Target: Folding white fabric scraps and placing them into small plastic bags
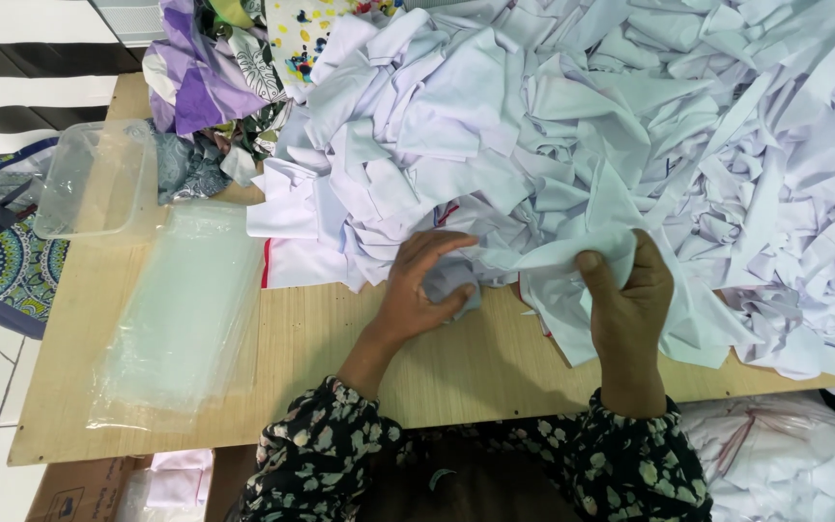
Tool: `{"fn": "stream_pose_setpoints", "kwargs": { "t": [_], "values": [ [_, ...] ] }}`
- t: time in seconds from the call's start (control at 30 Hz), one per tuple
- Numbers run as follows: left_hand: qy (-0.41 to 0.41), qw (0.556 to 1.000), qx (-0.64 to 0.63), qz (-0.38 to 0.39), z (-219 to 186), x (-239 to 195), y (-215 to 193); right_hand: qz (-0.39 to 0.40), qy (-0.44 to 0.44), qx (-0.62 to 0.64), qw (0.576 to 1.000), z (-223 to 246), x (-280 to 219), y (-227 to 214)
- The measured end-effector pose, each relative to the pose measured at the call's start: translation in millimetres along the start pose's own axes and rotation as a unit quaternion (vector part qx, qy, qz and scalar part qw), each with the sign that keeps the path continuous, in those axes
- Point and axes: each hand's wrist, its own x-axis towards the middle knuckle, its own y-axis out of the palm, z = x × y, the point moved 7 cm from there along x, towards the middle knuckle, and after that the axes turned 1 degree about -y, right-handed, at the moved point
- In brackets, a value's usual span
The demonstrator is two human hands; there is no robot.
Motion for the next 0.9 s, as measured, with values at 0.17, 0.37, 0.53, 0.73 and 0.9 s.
{"fn": "stream_pose_setpoints", "kwargs": {
  "t": [0.17, 0.37, 0.53, 0.73, 0.9],
  "values": [
    [-0.005, 1.000, 0.003, 0.026, -10, -6, 23, 0.031, 0.007, -0.029, 0.999, 21, -14, 15],
    [0.019, 0.990, 0.141, -0.022, -18, 0, -12, -0.051, -0.060, -0.002, 0.997, 58, -22, -3],
    [0.007, 0.980, 0.178, -0.088, -49, -15, -68, -0.102, -0.059, 0.027, 0.993, 68, -30, -30],
    [-0.190, 0.978, 0.070, -0.047, -58, -84, -131, -0.076, 0.054, -0.001, 0.996, 29, -60, -42],
    [-0.484, 0.855, 0.165, -0.084, -55, -143, -156, 0.119, 0.296, -0.171, 0.932, -18, -85, 7]
  ]
}}
